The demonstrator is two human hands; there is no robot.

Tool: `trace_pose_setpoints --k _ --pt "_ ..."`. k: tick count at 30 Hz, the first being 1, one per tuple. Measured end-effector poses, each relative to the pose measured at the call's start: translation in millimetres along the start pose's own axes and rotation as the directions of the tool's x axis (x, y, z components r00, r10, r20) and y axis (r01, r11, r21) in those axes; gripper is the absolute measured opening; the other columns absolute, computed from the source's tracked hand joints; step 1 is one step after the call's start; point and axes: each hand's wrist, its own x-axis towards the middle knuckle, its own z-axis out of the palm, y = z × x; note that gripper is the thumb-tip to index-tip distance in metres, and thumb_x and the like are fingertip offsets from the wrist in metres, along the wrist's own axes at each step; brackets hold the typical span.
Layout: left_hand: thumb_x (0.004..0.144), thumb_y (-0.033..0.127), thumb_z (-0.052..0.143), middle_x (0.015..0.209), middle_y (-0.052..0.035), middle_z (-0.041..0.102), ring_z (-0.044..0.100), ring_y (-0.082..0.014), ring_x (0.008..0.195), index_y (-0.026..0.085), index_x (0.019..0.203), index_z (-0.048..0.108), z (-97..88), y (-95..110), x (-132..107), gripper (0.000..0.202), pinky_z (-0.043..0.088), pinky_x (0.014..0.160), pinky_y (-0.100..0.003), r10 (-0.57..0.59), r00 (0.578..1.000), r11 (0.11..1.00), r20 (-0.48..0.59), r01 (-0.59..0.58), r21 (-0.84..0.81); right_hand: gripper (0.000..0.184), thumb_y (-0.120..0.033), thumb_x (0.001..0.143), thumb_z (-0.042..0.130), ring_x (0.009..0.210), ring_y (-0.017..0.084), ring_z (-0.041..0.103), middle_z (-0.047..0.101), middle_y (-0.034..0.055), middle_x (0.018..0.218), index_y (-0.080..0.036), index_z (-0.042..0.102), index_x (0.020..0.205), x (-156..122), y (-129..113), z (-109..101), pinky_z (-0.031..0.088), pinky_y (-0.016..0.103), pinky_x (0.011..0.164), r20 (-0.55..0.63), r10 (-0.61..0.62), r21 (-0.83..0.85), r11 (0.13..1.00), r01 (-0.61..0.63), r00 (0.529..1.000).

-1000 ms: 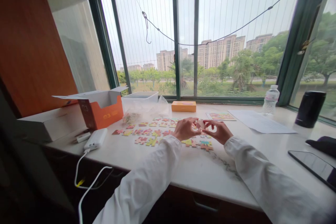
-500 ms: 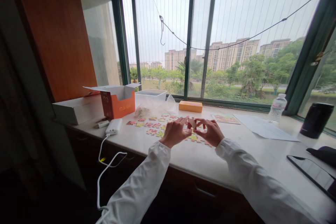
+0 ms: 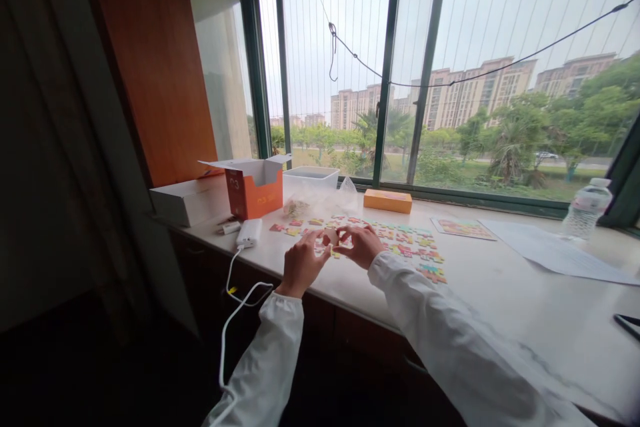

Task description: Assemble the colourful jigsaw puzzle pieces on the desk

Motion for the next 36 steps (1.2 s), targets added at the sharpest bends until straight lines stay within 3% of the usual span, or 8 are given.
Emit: trace_pose_setpoints --k 6,9,12,17,25,36 --pt "0.093 0.043 0.051 0.128 -0.0064 0.059 0.064 -0.0214 0.101 0.029 0.132 0.053 -1.9 -35.1 -5.2 0.042 0.052 0.075 -0.030 -0.103 0.995 0.990 0.000 0.103 0.094 0.042 -0.048 0.077 0.073 0.095 0.020 0.067 0.075 -0.0023 0.093 -0.029 0.063 0.113 27.2 -22.3 35.2 0.037 0.038 0.090 0.063 -0.034 0.057 0.998 0.031 0.997" --pt "0.094 0.040 0.050 0.127 -0.0083 0.059 0.065 -0.0222 0.099 0.028 0.134 0.052 -1.4 -47.0 -4.9 0.042 0.052 0.076 -0.031 -0.160 0.987 0.979 0.029 0.155 0.136 0.051 -0.042 0.075 0.076 0.097 0.021 0.067 0.075 -0.0015 0.097 -0.029 0.059 0.121 37.4 -30.3 49.9 0.037 0.038 0.091 0.088 -0.025 0.080 0.997 0.018 0.996" --pt "0.094 0.038 0.049 0.127 -0.0089 0.059 0.065 -0.0231 0.099 0.027 0.133 0.052 -1.6 -55.3 -2.0 0.041 0.052 0.076 -0.032 -0.192 0.981 0.969 0.033 0.184 0.162 0.047 -0.038 0.076 0.076 0.100 0.021 0.066 0.075 -0.0020 0.098 -0.030 0.059 0.119 45.8 -36.5 60.8 0.036 0.038 0.092 0.092 -0.015 0.088 0.996 0.006 0.996" --pt "0.095 0.036 0.047 0.125 -0.0100 0.061 0.066 -0.0235 0.095 0.027 0.132 0.051 1.3 -63.9 5.3 0.039 0.051 0.075 -0.032 -0.236 0.971 0.956 0.036 0.226 0.188 0.036 -0.035 0.077 0.075 0.101 0.020 0.065 0.074 -0.0029 0.101 -0.033 0.064 0.112 58.7 -41.5 69.7 0.036 0.037 0.091 0.094 -0.031 0.066 0.997 0.025 0.995" --pt "0.097 0.028 0.040 0.115 -0.0101 0.064 0.067 -0.0218 0.090 0.027 0.120 0.058 8.4 -73.3 15.0 0.029 0.048 0.072 -0.031 -0.291 0.947 0.943 0.137 0.261 0.205 0.030 -0.048 0.077 0.073 0.094 0.019 0.064 0.072 -0.0012 0.089 -0.030 0.069 0.101 69.1 -42.8 91.3 0.036 0.036 0.089 0.154 0.050 0.001 0.999 -0.051 0.987" --pt "0.097 0.030 0.039 0.100 -0.0111 0.067 0.067 -0.0248 0.087 0.022 0.102 0.067 17.3 -79.7 13.8 0.030 0.048 0.073 -0.033 -0.365 0.920 0.913 0.142 0.323 0.250 0.041 -0.051 0.077 0.071 0.097 0.021 0.063 0.071 -0.0003 0.094 -0.030 0.068 0.112 71.2 -37.9 103.7 0.035 0.038 0.091 0.239 0.089 -0.030 0.996 -0.084 0.967"
